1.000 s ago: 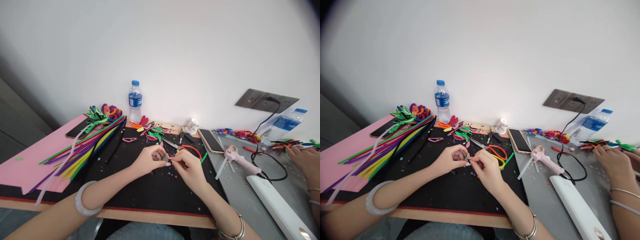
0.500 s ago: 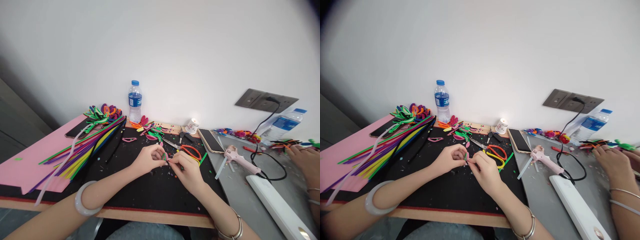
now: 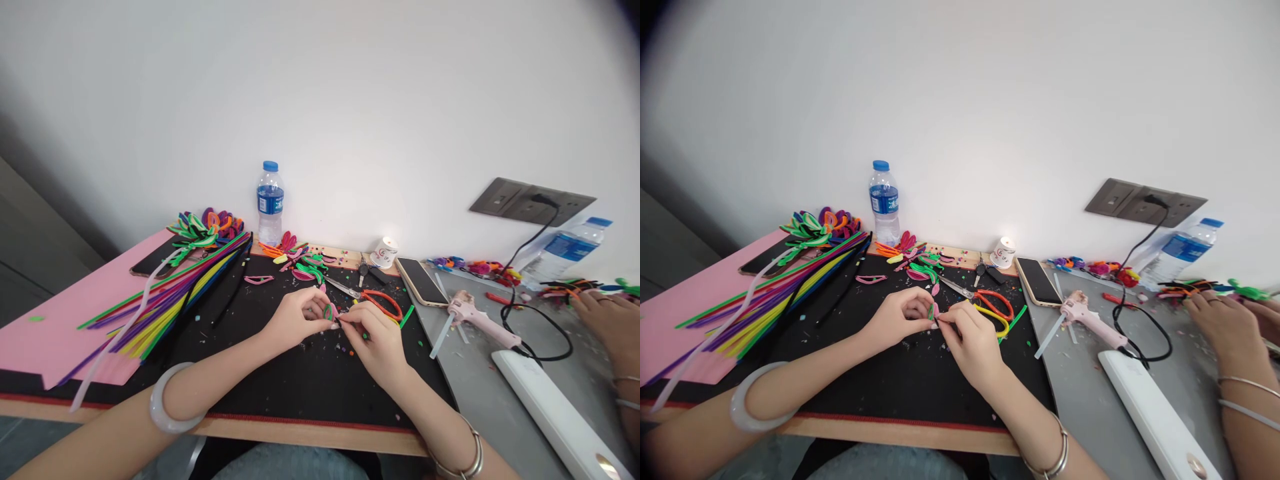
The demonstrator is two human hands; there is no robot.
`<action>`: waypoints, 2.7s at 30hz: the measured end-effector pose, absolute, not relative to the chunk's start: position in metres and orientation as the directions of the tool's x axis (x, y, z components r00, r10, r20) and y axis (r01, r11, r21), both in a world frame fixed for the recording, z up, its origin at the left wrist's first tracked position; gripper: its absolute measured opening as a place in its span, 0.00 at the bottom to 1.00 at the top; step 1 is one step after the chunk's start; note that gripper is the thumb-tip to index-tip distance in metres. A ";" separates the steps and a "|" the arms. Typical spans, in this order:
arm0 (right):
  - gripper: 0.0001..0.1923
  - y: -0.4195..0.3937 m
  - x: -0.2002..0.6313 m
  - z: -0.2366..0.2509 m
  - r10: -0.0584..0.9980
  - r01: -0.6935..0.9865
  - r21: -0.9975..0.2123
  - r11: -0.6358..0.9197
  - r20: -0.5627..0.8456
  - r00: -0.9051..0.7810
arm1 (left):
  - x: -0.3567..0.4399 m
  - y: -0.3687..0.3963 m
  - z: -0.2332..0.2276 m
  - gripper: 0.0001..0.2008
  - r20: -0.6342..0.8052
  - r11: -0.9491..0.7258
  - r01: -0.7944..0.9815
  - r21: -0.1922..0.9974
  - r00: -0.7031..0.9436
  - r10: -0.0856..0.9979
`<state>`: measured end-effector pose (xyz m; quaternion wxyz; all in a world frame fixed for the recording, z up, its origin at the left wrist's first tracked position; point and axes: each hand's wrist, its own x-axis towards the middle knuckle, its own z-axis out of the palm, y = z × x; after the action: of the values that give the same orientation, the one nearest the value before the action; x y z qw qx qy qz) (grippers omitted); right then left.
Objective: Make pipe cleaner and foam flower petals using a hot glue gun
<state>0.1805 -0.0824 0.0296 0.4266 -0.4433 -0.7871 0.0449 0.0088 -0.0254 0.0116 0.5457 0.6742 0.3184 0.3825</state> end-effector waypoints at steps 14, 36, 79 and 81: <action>0.05 -0.083 0.180 0.032 0.713 0.666 -0.441 0.602 0.672 -0.200 | 0.007 -0.028 0.014 0.10 0.315 -0.396 0.085 0.914 0.464 0.828; 0.05 -0.083 0.184 0.025 0.595 0.724 -0.199 0.661 0.727 -0.342 | 0.006 -0.028 0.013 0.08 0.352 -0.430 0.078 0.899 0.456 0.818; 0.05 -0.076 0.185 0.035 0.652 0.652 -0.368 0.663 0.711 -0.262 | 0.005 -0.029 0.011 0.11 0.419 -0.526 0.100 0.844 0.489 0.765; 0.05 -0.076 0.186 0.035 0.654 0.649 -0.367 0.667 0.705 -0.274 | 0.005 -0.029 0.010 0.10 0.419 -0.527 0.101 0.844 0.488 0.766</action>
<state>0.1857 -0.0764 0.0347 0.4432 -0.4083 -0.7980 0.0029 0.0054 -0.0290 0.0105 0.3958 0.7663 0.2829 0.4196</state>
